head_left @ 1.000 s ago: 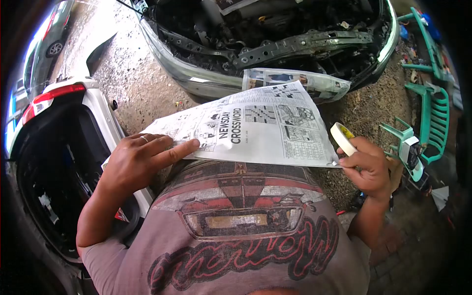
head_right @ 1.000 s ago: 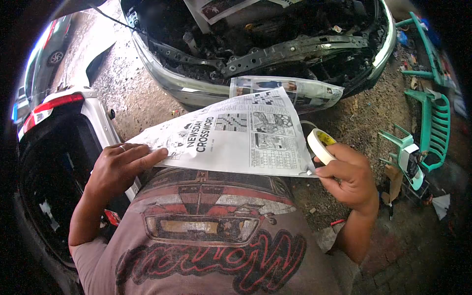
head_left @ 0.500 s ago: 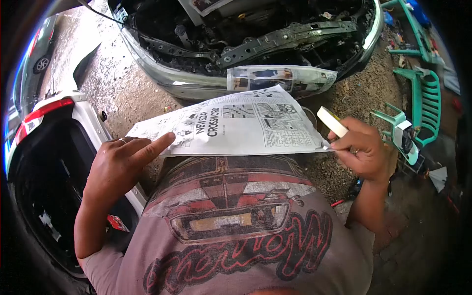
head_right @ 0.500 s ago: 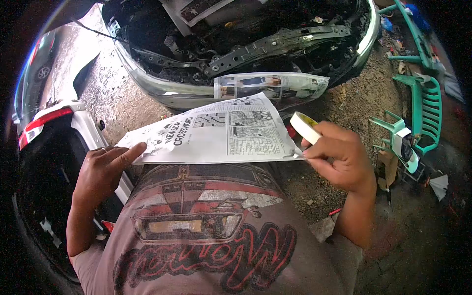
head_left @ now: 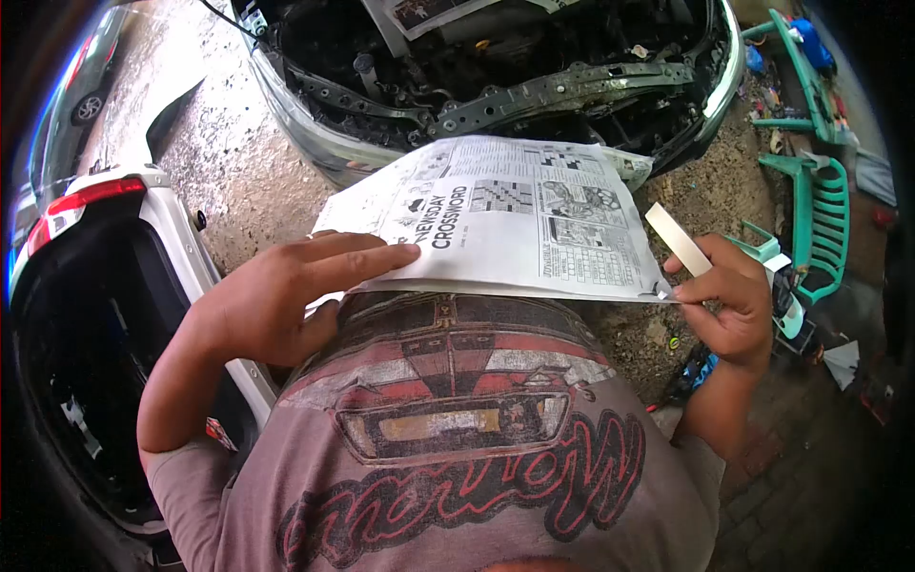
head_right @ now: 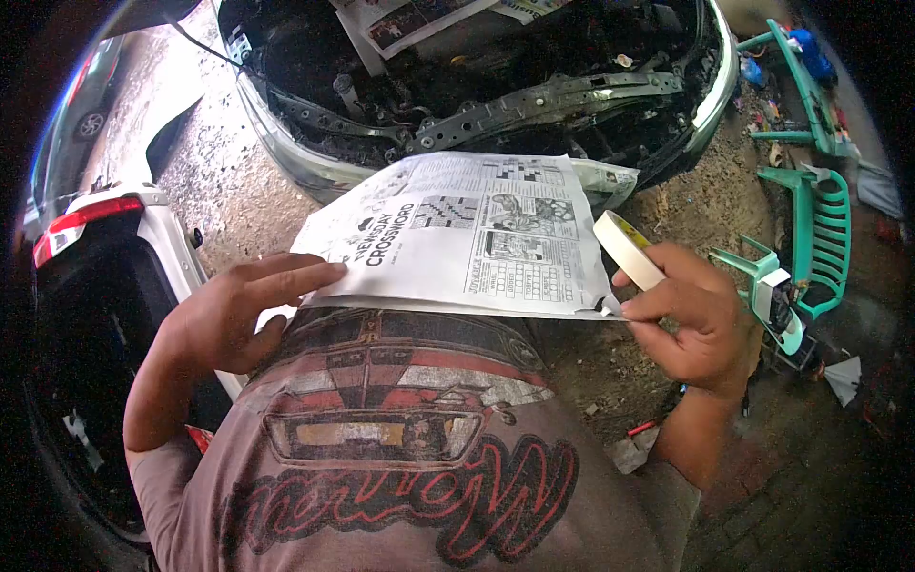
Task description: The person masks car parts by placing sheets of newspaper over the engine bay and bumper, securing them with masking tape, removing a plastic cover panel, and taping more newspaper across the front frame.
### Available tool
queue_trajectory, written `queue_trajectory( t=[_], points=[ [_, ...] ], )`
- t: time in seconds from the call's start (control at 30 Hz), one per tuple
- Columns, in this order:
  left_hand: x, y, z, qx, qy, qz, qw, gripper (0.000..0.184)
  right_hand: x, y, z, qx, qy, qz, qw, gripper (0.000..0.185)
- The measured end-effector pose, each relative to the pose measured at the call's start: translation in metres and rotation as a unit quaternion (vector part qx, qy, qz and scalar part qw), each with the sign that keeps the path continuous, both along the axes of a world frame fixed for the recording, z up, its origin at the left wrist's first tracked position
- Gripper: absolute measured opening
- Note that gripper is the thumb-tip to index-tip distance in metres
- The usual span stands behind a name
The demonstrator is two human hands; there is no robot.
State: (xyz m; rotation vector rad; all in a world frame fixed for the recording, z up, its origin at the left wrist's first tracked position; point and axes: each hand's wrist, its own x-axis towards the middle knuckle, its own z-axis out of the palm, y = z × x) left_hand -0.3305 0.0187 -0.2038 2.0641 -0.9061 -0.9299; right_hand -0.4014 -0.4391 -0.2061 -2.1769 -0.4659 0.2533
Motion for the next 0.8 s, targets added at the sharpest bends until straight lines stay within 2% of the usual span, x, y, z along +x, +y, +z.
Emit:
queue_trajectory(
  t=[0.1,0.13,0.23,0.27,0.5,0.6,0.67,0.8],
  points=[
    [0.016,-0.006,-0.013,-0.014,0.009,-0.041,0.999,0.065,0.001,-0.001,0.007,-0.017,-0.014,0.016,1.000,0.023],
    [0.022,-0.013,-0.007,0.034,0.047,-0.030,0.998,0.053,0.000,-0.001,0.008,-0.020,-0.015,0.012,1.000,0.024],
    [0.033,-0.028,-0.013,0.076,0.048,-0.028,0.996,0.048,0.000,-0.002,0.011,-0.024,-0.019,0.012,0.999,0.025],
    [0.038,-0.039,-0.001,0.097,0.067,-0.038,0.992,0.047,0.000,-0.002,0.011,-0.024,-0.022,0.016,0.999,0.026],
    [0.039,-0.046,-0.018,0.094,0.032,-0.086,0.991,0.046,-0.006,-0.006,0.007,-0.043,0.002,-0.011,0.999,0.023],
    [0.038,-0.042,-0.023,0.102,0.026,-0.071,0.992,0.045,-0.007,-0.011,0.010,-0.028,0.007,-0.041,0.999,0.024],
    [0.038,-0.040,-0.027,0.048,-0.014,-0.082,0.995,0.046,-0.007,-0.013,0.008,-0.031,0.000,-0.035,0.999,0.024],
    [0.036,-0.033,-0.024,0.055,0.003,-0.074,0.996,0.047,-0.005,-0.007,-0.004,-0.057,-0.027,-0.015,0.998,0.025]
  ],
)
